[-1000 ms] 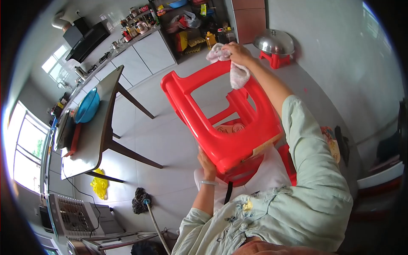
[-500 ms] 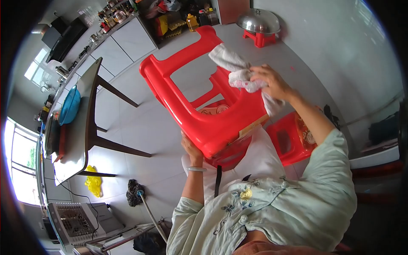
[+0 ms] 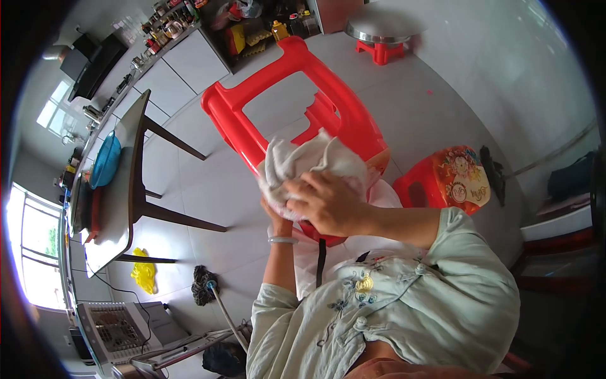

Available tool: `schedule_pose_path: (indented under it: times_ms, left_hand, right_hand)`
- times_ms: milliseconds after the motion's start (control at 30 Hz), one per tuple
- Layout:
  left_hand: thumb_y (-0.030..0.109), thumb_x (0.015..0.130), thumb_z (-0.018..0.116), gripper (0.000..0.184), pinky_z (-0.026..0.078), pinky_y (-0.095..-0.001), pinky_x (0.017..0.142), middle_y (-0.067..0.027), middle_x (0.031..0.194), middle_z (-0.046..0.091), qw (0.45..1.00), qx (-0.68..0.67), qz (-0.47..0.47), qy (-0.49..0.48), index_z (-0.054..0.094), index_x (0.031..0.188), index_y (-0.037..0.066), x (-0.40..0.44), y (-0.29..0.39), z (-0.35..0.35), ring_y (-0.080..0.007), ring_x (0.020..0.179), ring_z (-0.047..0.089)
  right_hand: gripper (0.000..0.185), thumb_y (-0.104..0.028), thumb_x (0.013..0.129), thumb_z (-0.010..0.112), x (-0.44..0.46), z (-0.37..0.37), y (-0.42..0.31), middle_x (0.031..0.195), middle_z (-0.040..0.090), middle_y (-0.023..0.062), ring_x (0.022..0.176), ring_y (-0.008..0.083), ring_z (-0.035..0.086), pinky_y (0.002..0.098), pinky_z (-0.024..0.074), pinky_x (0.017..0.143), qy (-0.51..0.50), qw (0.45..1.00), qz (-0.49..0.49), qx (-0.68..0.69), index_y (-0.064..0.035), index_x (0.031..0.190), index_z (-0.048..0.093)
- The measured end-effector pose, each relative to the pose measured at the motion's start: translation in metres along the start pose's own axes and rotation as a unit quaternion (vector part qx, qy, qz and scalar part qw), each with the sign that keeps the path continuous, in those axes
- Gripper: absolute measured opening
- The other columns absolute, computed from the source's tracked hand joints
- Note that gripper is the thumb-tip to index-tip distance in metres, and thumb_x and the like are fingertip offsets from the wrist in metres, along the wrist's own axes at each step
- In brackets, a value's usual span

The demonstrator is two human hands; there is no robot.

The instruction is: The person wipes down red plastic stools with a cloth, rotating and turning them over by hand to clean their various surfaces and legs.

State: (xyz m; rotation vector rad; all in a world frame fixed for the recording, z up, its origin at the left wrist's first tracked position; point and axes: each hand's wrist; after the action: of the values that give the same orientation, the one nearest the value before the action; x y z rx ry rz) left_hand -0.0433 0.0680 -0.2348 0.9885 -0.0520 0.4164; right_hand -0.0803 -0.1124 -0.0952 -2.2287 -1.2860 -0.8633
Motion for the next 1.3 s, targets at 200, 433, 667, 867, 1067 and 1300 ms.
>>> schedule_pose_path:
  times_ms: [200, 433, 667, 867, 1067, 1300]
  left_hand:
    - [0.032, 0.101, 0.034, 0.049, 0.045, -0.0419, 0.101, -0.0157, 0.135, 0.047, 0.928, -0.305, -0.051, -0.209, 0.030, 0.142, 0.005, -0.001, -0.013, -0.036, -0.0293, 0.118, 0.052]
    - [0.045, 0.102, 0.031, 0.059, 0.051, -0.0308, 0.078, -0.0134, 0.102, 0.063, 0.985, 0.155, -0.008, 0.080, 0.053, 0.119, -0.007, -0.008, 0.010, 0.022, -0.0196, 0.090, 0.061]
    - [0.043, 0.102, 0.033, 0.054, 0.051, -0.0302, 0.079, -0.0129, 0.105, 0.062, 0.993, 0.028, -0.038, 0.107, 0.054, 0.118, -0.004, -0.002, 0.012, 0.023, -0.0193, 0.093, 0.061]
    - [0.041, 0.102, 0.033, 0.053, 0.050, -0.0322, 0.083, -0.0138, 0.109, 0.063, 0.993, 0.043, -0.050, 0.099, 0.054, 0.119, -0.005, 0.001, 0.006, 0.015, -0.0204, 0.096, 0.061]
    - [0.044, 0.101, 0.034, 0.054, 0.050, -0.0342, 0.085, -0.0141, 0.114, 0.061, 0.992, 0.064, -0.053, 0.093, 0.052, 0.123, -0.003, -0.001, 0.005, 0.009, -0.0224, 0.099, 0.061]
    - [0.040, 0.101, 0.033, 0.051, 0.051, -0.0358, 0.088, -0.0153, 0.117, 0.059, 0.991, 0.095, -0.056, 0.078, 0.048, 0.127, -0.002, -0.004, 0.012, 0.015, -0.0241, 0.103, 0.061]
  right_hand:
    - [0.019, -0.011, 0.068, 0.063, -0.004, -0.007, 0.018, 0.116, 0.059, 0.0035, 0.101, 0.0238, 0.054, 0.0416, 0.0451, 0.084, -0.042, 0.996, -0.017, 0.079, -0.0140, 0.085, 0.071]
    - [0.026, 0.000, 0.065, 0.062, -0.038, -0.049, 0.108, 0.112, 0.060, 0.0027, 0.101, 0.0243, 0.055, 0.0384, 0.0416, 0.086, -0.004, 0.986, 0.165, -0.024, -0.0128, 0.087, 0.069]
    - [0.028, -0.002, 0.067, 0.060, -0.025, -0.048, 0.066, 0.116, 0.058, 0.0036, 0.102, 0.0250, 0.053, 0.0414, 0.0404, 0.089, -0.029, 0.998, 0.049, -0.010, -0.0153, 0.090, 0.070]
    - [0.023, -0.010, 0.075, 0.059, 0.002, -0.023, 0.034, 0.119, 0.055, 0.0093, 0.108, 0.0271, 0.049, 0.0441, 0.0398, 0.092, -0.096, 0.994, -0.048, -0.002, -0.0171, 0.094, 0.070]
    - [0.023, -0.006, 0.072, 0.057, 0.008, -0.021, 0.036, 0.116, 0.055, 0.0059, 0.104, 0.0256, 0.050, 0.0435, 0.0396, 0.089, -0.110, 0.992, -0.067, 0.009, -0.0141, 0.089, 0.069]
    - [0.020, -0.004, 0.069, 0.060, -0.012, -0.051, 0.069, 0.114, 0.058, 0.0020, 0.103, 0.0226, 0.051, 0.0407, 0.0393, 0.088, -0.129, 0.992, -0.005, -0.002, -0.0149, 0.081, 0.072]
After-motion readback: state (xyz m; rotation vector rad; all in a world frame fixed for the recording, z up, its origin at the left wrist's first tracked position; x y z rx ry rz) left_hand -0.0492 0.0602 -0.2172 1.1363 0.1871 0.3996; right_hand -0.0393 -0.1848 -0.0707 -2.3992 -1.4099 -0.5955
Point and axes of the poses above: each hand's wrist, its own x-axis towards the middle knuckle, its own z-axis out of the palm, y = z × x
